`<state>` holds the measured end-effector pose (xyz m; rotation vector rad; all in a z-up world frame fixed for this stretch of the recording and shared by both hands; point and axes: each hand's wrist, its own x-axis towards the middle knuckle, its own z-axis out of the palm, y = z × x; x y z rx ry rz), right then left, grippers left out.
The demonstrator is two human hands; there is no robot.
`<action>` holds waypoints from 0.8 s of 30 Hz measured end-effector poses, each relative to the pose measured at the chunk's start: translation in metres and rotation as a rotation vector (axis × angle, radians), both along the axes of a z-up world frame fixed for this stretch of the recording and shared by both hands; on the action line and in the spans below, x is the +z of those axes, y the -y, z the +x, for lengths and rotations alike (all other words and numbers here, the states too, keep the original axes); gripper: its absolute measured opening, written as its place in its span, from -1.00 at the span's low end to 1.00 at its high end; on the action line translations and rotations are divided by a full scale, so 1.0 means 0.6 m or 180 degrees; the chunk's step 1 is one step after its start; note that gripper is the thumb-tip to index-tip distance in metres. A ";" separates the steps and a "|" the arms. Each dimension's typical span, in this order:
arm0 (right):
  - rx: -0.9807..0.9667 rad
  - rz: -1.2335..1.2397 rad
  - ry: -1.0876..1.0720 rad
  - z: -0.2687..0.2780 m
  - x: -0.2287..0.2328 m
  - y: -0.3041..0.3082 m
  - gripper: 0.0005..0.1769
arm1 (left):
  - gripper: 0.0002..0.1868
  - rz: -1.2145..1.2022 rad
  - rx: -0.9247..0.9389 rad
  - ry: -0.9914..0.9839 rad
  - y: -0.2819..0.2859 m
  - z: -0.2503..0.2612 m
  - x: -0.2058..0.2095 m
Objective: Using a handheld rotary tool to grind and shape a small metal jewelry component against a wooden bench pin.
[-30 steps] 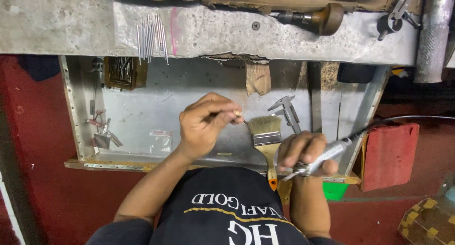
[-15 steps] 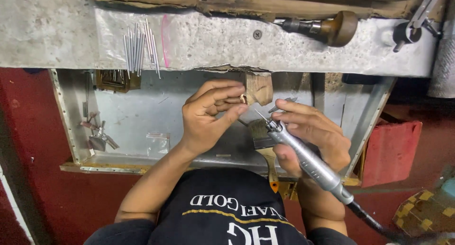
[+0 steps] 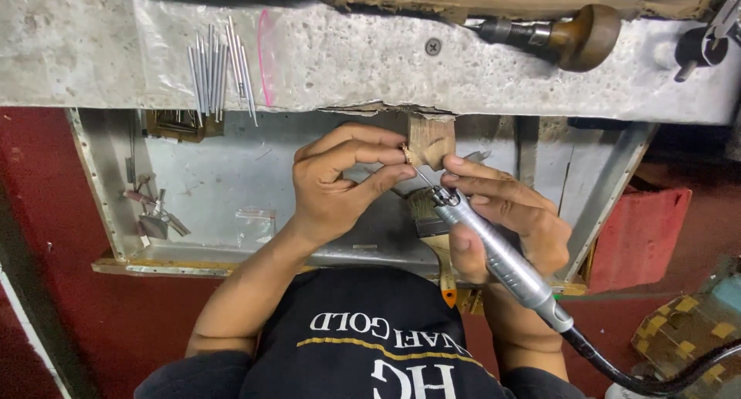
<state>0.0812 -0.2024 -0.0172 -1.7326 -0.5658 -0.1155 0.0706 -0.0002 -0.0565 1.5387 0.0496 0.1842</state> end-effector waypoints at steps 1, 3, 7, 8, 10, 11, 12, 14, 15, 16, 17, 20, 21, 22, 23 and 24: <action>0.0002 -0.0001 -0.0003 -0.001 -0.004 0.002 -0.64 | -0.81 -0.0001 0.0002 -0.0003 -0.002 0.001 0.000; -0.0016 0.0011 0.0210 -0.003 -0.013 0.008 -0.62 | -0.83 -0.0038 -0.0099 0.0029 -0.005 0.003 0.001; 0.0011 0.0074 0.0410 0.002 -0.019 0.004 -0.62 | -0.66 -0.0589 -0.0148 -0.0125 0.002 -0.007 -0.008; -0.0004 0.0114 0.0419 0.003 -0.021 0.004 -0.63 | -0.68 -0.0547 -0.0140 -0.0087 0.001 -0.005 -0.005; -0.0020 0.0156 0.0430 0.004 -0.018 0.005 -0.63 | -0.71 -0.0503 -0.0134 -0.0047 0.000 -0.004 0.002; 0.0013 0.0089 0.0303 0.004 -0.014 0.006 -0.63 | -0.70 -0.0463 -0.0139 -0.0053 0.000 -0.005 0.005; 0.0047 0.0020 0.0176 0.004 -0.009 0.007 -0.62 | -0.69 -0.0425 -0.0143 -0.0059 0.000 -0.005 0.008; 0.0028 0.0029 0.0223 0.006 -0.008 0.006 -0.62 | -0.69 -0.0439 -0.0124 -0.0050 0.001 -0.007 0.007; 0.0010 0.0038 0.0269 0.007 -0.007 0.005 -0.61 | -0.69 -0.0453 -0.0104 -0.0040 0.002 -0.008 0.007; 0.0010 0.0037 0.0271 0.007 -0.005 0.003 -0.61 | -0.69 -0.0455 -0.0104 -0.0039 0.002 -0.008 0.007; -0.0004 0.0057 0.0256 0.007 -0.003 0.001 -0.63 | -0.69 -0.0456 -0.0105 -0.0053 0.002 -0.008 0.007; -0.0032 0.0104 0.0283 0.004 -0.008 0.000 -0.65 | -0.69 -0.0470 -0.0111 -0.0060 0.002 -0.007 0.010; -0.0042 0.0134 0.0326 0.002 -0.012 0.001 -0.66 | -0.70 -0.0479 -0.0112 -0.0054 0.002 -0.006 0.012; -0.0039 0.0136 0.0325 0.003 -0.009 0.001 -0.66 | -0.70 -0.0478 -0.0109 -0.0054 0.001 -0.006 0.013; -0.0009 0.0098 0.0276 0.005 -0.007 0.000 -0.66 | -0.70 -0.0462 -0.0113 -0.0068 0.001 -0.007 0.014; 0.0018 0.0059 0.0227 0.006 -0.004 0.001 -0.65 | -0.70 -0.0447 -0.0119 -0.0082 0.000 -0.006 0.015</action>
